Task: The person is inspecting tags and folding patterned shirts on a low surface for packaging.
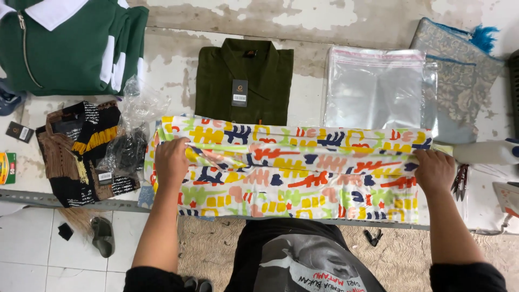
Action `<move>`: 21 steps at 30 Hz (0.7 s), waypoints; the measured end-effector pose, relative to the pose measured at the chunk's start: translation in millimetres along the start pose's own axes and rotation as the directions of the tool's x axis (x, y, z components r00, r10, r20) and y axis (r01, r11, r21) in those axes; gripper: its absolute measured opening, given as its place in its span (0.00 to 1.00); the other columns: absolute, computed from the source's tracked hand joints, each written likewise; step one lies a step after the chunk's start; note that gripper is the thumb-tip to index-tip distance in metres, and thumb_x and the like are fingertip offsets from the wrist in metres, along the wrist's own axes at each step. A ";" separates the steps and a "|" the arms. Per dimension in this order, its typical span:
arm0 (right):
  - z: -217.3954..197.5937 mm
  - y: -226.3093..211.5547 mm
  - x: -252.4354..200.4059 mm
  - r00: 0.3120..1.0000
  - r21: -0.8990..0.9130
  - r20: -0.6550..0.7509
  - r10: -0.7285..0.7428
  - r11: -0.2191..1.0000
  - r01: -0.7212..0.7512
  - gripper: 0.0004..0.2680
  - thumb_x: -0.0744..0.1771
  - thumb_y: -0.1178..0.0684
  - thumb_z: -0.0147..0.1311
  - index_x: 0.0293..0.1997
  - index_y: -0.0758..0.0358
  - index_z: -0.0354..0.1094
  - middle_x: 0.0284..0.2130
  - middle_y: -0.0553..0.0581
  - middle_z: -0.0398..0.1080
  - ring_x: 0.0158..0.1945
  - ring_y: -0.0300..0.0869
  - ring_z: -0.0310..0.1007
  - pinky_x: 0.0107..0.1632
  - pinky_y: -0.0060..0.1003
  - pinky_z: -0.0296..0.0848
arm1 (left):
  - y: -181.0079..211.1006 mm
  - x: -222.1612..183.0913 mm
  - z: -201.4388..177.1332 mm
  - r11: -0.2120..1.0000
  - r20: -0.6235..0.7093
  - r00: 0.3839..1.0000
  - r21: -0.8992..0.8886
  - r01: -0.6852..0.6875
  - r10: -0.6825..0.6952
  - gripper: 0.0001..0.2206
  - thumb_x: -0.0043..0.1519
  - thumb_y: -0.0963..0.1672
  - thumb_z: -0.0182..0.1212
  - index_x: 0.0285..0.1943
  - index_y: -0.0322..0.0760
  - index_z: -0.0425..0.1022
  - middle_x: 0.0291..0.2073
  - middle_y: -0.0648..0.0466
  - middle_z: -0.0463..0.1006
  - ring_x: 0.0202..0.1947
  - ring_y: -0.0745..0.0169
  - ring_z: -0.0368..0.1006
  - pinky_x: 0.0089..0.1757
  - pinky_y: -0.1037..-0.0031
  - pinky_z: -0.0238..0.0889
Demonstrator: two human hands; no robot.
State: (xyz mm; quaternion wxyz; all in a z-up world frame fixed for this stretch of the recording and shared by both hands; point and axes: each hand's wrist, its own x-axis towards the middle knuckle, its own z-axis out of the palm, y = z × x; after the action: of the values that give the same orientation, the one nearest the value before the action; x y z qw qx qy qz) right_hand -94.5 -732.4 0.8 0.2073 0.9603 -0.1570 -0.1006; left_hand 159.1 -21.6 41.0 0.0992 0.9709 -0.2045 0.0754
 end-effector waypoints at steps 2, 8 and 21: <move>-6.4 -11.0 33.4 0.999 0.097 0.024 0.038 0.995 -0.040 0.19 0.66 0.59 0.47 0.62 0.40 0.71 0.50 0.45 0.77 0.55 0.45 0.74 0.60 0.41 0.66 | -3.5 29.7 17.1 1.000 0.021 0.999 0.015 0.027 -0.027 0.18 0.57 0.35 0.67 0.56 0.37 0.78 0.42 0.53 0.83 0.45 0.54 0.76 0.50 0.63 0.66; -31.9 -60.1 26.9 0.991 0.276 -0.120 0.054 0.961 -0.019 0.09 0.71 0.53 0.49 0.55 0.55 0.74 0.50 0.55 0.73 0.48 0.49 0.73 0.40 0.41 0.75 | 50.5 32.8 23.1 0.999 -0.140 0.990 0.049 0.015 -0.008 0.10 0.67 0.43 0.57 0.54 0.36 0.75 0.46 0.48 0.77 0.48 0.50 0.71 0.51 0.62 0.64; 46.7 -102.4 -48.4 0.979 0.373 -0.203 0.009 0.925 0.069 0.05 0.71 0.48 0.51 0.47 0.46 0.73 0.39 0.48 0.70 0.47 0.44 0.76 0.47 0.37 0.78 | 67.8 -60.9 63.4 0.993 0.118 0.991 -0.085 0.079 -0.069 0.18 0.54 0.44 0.65 0.55 0.46 0.75 0.51 0.53 0.75 0.53 0.45 0.73 0.49 0.57 0.67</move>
State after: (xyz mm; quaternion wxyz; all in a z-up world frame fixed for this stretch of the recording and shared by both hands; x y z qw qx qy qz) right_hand -124.9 -644.4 -78.7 0.0314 0.9897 -0.1371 0.0259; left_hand 82.8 -73.3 -20.8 0.1331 0.9752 -0.1769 0.0063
